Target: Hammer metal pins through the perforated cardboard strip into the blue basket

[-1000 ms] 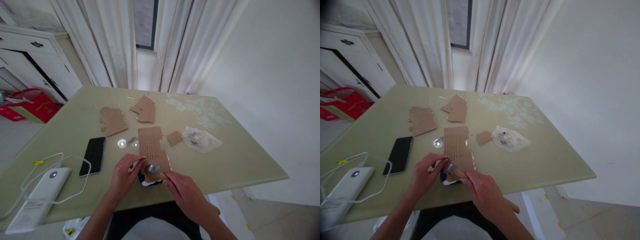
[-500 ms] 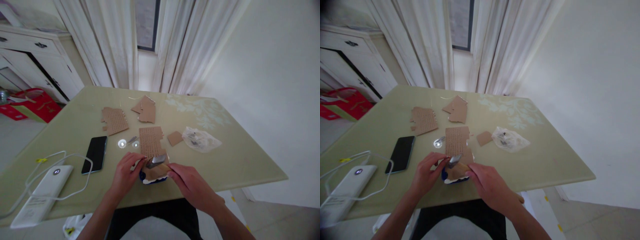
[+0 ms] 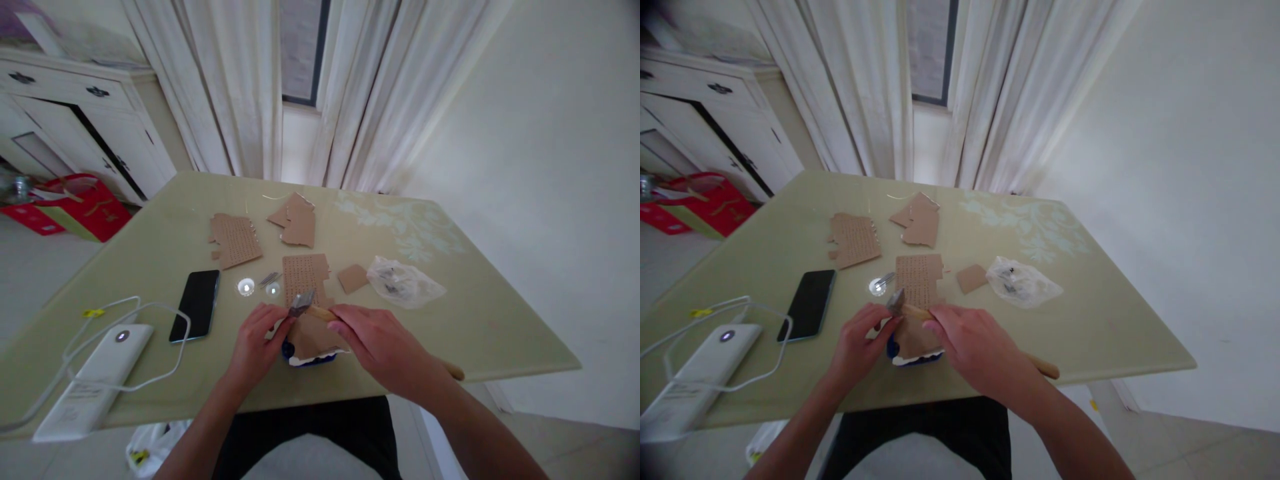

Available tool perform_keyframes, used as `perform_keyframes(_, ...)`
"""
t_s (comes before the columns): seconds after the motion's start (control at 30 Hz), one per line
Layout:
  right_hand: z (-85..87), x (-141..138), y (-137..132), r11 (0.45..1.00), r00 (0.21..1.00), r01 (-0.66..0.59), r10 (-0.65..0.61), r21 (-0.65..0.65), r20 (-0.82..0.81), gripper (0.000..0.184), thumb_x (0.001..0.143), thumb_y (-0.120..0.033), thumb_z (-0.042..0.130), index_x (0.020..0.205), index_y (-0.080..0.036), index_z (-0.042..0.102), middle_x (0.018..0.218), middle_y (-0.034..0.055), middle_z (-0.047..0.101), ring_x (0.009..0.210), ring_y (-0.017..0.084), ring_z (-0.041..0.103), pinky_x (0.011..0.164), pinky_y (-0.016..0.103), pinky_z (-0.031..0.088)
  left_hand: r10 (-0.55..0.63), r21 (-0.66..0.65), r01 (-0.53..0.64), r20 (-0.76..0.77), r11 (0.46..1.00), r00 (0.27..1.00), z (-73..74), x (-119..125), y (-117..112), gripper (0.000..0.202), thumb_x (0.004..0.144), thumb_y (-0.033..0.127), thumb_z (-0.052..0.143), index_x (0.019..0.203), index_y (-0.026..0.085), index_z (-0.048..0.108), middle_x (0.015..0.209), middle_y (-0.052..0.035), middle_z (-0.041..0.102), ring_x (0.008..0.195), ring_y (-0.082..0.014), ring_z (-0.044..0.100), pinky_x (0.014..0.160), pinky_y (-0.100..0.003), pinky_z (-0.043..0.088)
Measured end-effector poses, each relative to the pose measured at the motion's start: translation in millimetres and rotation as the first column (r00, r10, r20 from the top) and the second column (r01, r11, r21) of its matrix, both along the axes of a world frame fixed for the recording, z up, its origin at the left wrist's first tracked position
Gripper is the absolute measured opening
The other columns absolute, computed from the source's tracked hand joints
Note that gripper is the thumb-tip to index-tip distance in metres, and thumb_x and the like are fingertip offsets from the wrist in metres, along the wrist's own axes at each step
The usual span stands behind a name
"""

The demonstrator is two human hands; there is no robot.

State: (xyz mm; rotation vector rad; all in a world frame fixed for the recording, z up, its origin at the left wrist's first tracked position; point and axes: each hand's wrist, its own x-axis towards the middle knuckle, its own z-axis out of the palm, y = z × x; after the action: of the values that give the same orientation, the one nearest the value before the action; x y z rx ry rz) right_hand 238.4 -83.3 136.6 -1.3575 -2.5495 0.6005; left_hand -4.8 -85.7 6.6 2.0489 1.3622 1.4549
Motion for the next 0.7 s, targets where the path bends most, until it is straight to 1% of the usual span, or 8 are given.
perform_keyframes(0.13,2.6,-0.5,1.8,0.999,0.998,0.028,-0.027,0.020,-0.057,0.038,0.118,-0.040,0.039,0.124,-0.019,0.070,0.112,0.0116,0.080,0.100,0.028,0.077,0.088,0.039,0.052,-0.012,-0.006,0.012,0.013,1.000,1.000,-1.0,0.8,0.0,0.010,0.099,0.017,0.070,0.095,0.021,0.077,0.085,-0.0013,0.077,0.071,-0.0153,0.063,0.071,-0.027,0.053)
perform_keyframes(0.23,-2.3,-1.6,2.4,1.000,1.000,0.013,-0.013,-0.001,-0.002,0.036,0.117,-0.038,0.041,0.119,-0.019,0.071,0.107,0.0107,0.080,0.094,0.028,0.077,0.084,0.038,0.052,0.004,-0.003,-0.004,0.018,1.000,1.000,-0.8,1.3,0.0,0.012,0.099,0.018,0.069,0.089,0.021,0.075,0.080,-0.0001,0.075,0.068,-0.0152,0.061,0.067,-0.027,0.051)
perform_keyframes(0.3,-4.8,-1.8,2.0,1.000,1.000,0.002,-0.002,-0.005,0.022,0.036,0.117,-0.039,0.041,0.118,-0.019,0.071,0.107,0.0105,0.080,0.093,0.027,0.077,0.084,0.038,0.052,0.006,-0.005,-0.006,0.027,1.000,1.000,-1.5,1.1,-0.2,0.012,0.099,0.018,0.070,0.088,0.021,0.074,0.079,0.0003,0.074,0.067,-0.0152,0.061,0.067,-0.027,0.051)
perform_keyframes(0.4,-4.2,-1.1,1.3,1.000,1.000,0.017,-0.017,0.015,-0.019,0.037,0.118,-0.041,0.040,0.123,-0.019,0.070,0.111,0.0109,0.080,0.097,0.028,0.077,0.085,0.038,0.051,-0.008,-0.011,0.008,0.037,1.000,0.999,-4.0,0.4,-0.5,0.009,0.099,0.017,0.071,0.094,0.022,0.076,0.085,0.0000,0.077,0.071,-0.0154,0.063,0.071,-0.027,0.053)
perform_keyframes(0.47,-3.7,-0.9,1.2,0.999,0.998,0.033,-0.032,0.016,-0.046,0.038,0.118,-0.041,0.039,0.125,-0.019,0.069,0.110,0.0108,0.080,0.097,0.028,0.077,0.085,0.037,0.051,-0.018,-0.018,0.019,0.035,1.000,0.999,-5.9,-0.1,-0.5,0.009,0.100,0.016,0.070,0.097,0.022,0.077,0.088,-0.0007,0.078,0.074,-0.0158,0.064,0.073,-0.027,0.053)
perform_keyframes(0.63,-5.5,-1.3,2.0,1.000,1.000,0.016,-0.015,-0.019,0.016,0.038,0.118,-0.040,0.039,0.120,-0.019,0.071,0.109,0.0114,0.080,0.096,0.027,0.077,0.084,0.037,0.050,-0.010,-0.040,0.011,0.024,0.999,1.000,-6.1,-0.6,-0.9,0.010,0.100,0.020,0.070,0.092,0.021,0.076,0.085,-0.0012,0.077,0.073,-0.0166,0.064,0.072,-0.028,0.054)
perform_keyframes(0.7,-3.7,-1.1,2.2,1.000,1.000,0.024,-0.024,-0.012,0.004,0.037,0.118,-0.040,0.040,0.121,-0.019,0.071,0.110,0.0111,0.080,0.097,0.028,0.077,0.085,0.037,0.050,-0.014,-0.049,0.015,0.024,0.999,1.000,-5.0,-0.8,-1.3,0.011,0.101,0.021,0.069,0.094,0.022,0.077,0.086,-0.0016,0.078,0.073,-0.0168,0.064,0.074,-0.029,0.055)
